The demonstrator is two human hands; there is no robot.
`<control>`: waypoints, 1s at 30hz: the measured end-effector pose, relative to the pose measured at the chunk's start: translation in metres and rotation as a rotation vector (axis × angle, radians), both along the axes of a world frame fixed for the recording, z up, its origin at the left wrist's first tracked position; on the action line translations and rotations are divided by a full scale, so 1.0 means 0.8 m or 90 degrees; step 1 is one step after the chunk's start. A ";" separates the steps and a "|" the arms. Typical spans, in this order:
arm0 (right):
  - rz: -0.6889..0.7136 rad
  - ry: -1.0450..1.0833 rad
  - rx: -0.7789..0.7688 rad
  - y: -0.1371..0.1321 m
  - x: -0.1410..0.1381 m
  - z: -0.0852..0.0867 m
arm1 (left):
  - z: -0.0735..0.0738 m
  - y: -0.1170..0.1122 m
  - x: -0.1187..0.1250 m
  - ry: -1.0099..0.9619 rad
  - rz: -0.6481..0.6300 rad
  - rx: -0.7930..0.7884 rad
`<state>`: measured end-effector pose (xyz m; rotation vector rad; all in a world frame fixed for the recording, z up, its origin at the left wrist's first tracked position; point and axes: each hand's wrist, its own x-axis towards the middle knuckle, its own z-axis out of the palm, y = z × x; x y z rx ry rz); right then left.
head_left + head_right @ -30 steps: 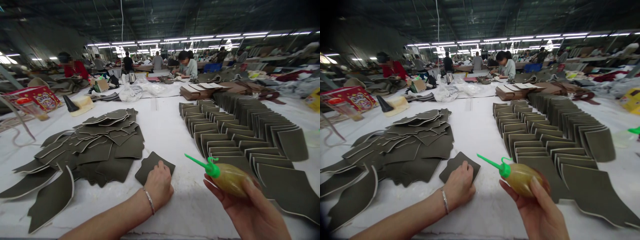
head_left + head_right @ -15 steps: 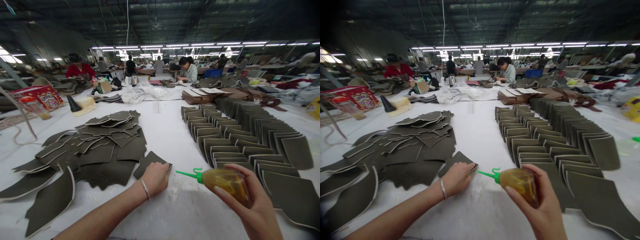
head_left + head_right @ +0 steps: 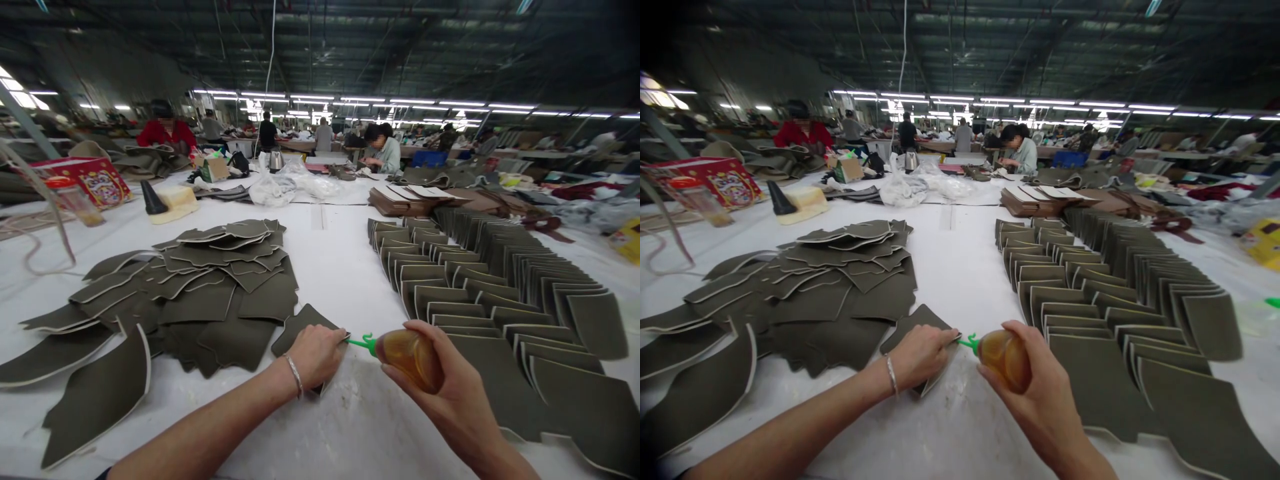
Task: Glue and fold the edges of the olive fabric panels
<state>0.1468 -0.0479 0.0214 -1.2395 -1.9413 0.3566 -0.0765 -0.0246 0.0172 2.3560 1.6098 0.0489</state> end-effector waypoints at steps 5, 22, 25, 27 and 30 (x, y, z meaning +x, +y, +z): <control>0.065 -0.055 0.038 0.004 -0.008 0.005 | 0.000 0.001 -0.003 -0.030 -0.005 -0.009; 0.093 -0.078 0.023 0.006 0.000 0.004 | -0.010 0.003 -0.003 0.006 -0.018 -0.001; 0.081 -0.066 0.020 0.006 0.001 0.005 | -0.013 0.002 -0.003 0.013 -0.017 -0.003; 0.066 -0.063 0.030 0.008 0.001 0.006 | -0.014 0.001 -0.002 0.015 -0.015 0.003; 0.065 -0.066 0.034 0.009 0.000 0.005 | -0.014 0.001 -0.002 0.018 -0.016 -0.001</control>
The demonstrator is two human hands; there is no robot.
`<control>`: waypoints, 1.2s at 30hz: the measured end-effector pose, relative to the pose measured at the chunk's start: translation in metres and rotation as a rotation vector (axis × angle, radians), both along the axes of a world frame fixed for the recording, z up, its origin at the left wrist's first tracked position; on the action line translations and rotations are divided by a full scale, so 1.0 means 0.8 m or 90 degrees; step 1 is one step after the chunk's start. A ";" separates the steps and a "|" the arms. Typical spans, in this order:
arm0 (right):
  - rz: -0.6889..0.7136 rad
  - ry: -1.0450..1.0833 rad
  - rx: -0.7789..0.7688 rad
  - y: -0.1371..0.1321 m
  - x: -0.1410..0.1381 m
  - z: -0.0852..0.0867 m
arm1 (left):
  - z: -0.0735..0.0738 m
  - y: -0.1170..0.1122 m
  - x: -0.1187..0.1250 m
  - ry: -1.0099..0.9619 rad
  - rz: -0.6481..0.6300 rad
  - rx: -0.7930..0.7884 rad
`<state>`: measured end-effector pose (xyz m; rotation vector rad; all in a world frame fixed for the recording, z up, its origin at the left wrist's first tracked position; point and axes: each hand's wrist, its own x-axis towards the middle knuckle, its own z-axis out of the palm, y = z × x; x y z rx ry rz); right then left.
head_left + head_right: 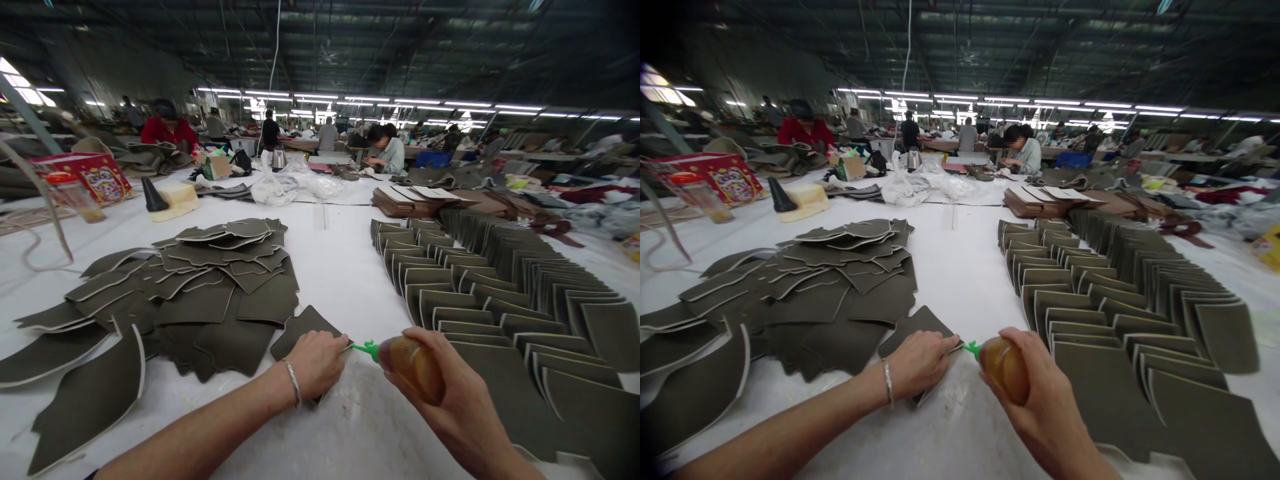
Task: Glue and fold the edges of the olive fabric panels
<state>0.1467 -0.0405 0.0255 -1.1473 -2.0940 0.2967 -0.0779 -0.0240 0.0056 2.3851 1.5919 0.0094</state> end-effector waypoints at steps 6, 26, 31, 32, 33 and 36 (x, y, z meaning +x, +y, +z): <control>0.004 0.029 -0.055 -0.003 0.004 -0.003 | 0.003 -0.001 0.001 0.007 0.003 -0.017; -0.007 0.092 -0.136 -0.015 0.014 -0.022 | -0.002 0.000 -0.009 -0.020 -0.021 -0.009; -0.037 0.123 -0.132 -0.022 0.012 -0.027 | -0.003 0.000 -0.008 -0.018 -0.026 -0.005; -0.031 0.133 -0.148 -0.026 0.011 -0.028 | -0.003 0.000 -0.008 -0.018 -0.028 -0.005; -0.025 0.144 -0.170 -0.030 0.009 -0.028 | -0.003 0.000 -0.009 -0.018 -0.029 -0.005; -0.029 0.180 -0.214 -0.040 0.005 -0.029 | -0.003 0.000 -0.009 -0.018 -0.028 -0.006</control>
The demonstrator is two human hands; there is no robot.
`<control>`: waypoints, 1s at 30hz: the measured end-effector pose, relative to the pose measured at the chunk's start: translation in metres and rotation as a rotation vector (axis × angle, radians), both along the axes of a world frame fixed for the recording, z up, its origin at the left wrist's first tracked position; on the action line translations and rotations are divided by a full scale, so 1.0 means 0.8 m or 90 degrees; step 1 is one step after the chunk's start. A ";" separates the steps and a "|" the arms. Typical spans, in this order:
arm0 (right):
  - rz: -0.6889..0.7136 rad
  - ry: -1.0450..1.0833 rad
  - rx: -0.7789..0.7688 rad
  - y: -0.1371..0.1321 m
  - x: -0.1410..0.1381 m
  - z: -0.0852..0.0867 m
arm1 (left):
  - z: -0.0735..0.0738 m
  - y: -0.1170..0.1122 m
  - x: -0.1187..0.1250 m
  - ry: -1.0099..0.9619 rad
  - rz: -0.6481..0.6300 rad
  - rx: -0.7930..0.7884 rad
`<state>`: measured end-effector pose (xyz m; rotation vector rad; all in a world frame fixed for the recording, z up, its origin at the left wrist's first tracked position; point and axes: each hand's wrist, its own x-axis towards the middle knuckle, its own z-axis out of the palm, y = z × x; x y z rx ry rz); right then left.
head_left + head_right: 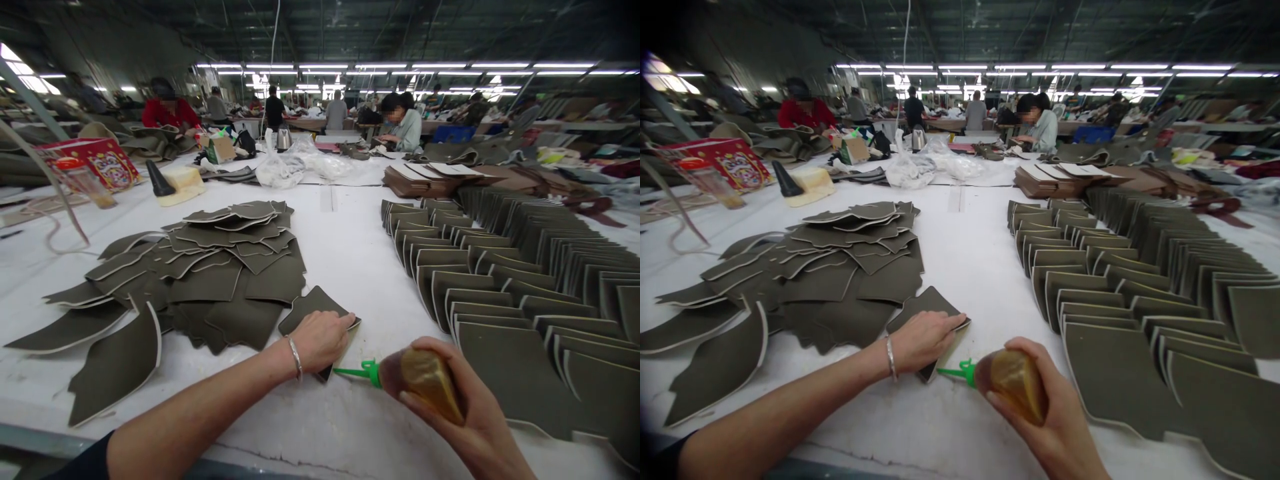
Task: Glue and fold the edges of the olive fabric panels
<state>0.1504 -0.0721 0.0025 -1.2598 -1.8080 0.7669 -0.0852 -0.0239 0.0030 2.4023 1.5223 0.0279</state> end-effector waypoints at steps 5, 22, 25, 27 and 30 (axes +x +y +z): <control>0.001 -0.019 0.053 0.000 0.004 -0.009 | 0.000 0.000 0.000 0.003 0.006 -0.007; 0.039 -0.017 0.063 -0.002 0.013 -0.024 | -0.002 -0.001 0.000 0.000 0.001 0.010; 0.044 -0.012 0.066 -0.002 0.014 -0.026 | -0.002 -0.001 0.000 0.000 0.000 0.010; 0.081 0.004 0.058 -0.004 0.013 -0.026 | -0.002 -0.001 -0.001 -0.002 -0.001 0.009; 0.068 0.022 0.035 -0.003 0.013 -0.026 | -0.004 -0.001 -0.001 -0.006 0.000 0.010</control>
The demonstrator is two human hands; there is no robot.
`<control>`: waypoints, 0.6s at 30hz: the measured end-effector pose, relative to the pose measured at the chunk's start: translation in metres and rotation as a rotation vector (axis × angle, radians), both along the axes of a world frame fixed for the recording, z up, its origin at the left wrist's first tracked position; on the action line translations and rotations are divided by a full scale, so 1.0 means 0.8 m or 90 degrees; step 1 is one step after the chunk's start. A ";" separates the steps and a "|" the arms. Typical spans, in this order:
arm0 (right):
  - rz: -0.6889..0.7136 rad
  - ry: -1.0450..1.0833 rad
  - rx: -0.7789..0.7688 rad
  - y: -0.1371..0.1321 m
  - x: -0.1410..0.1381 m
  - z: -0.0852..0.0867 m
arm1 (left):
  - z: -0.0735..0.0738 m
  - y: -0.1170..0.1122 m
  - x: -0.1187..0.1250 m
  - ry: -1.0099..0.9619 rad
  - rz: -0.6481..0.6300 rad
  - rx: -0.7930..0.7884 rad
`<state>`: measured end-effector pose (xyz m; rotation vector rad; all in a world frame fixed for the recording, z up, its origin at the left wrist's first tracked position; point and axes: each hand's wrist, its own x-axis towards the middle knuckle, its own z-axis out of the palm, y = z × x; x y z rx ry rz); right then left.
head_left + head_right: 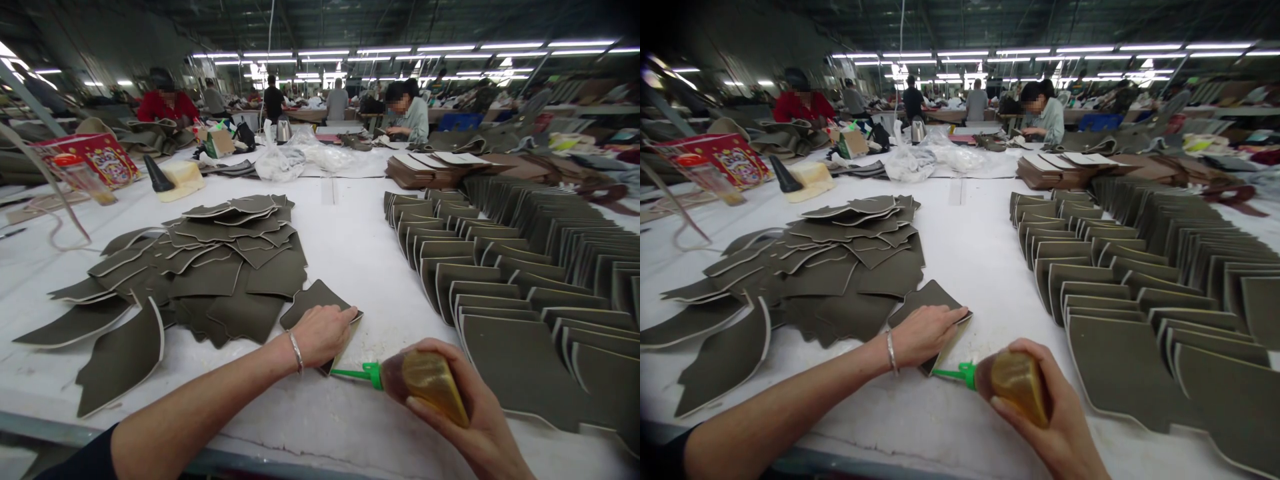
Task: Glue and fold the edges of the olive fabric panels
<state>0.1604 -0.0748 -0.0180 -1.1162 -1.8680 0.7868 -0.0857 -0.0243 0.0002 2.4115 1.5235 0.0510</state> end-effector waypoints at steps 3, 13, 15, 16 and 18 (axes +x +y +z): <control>-0.042 -0.008 0.002 0.003 0.002 -0.001 | 0.000 0.000 0.001 -0.002 0.000 -0.001; -0.046 -0.011 -0.003 0.006 0.002 -0.003 | 0.003 0.002 0.001 -0.001 0.008 -0.022; -0.087 -0.021 0.024 0.016 0.009 -0.004 | 0.004 0.002 0.002 -0.003 0.011 -0.026; -0.098 -0.028 0.045 0.022 0.013 -0.004 | 0.005 0.002 0.002 -0.005 0.013 -0.028; -0.119 -0.037 0.079 0.033 0.019 -0.005 | 0.006 0.002 0.003 -0.009 0.016 -0.033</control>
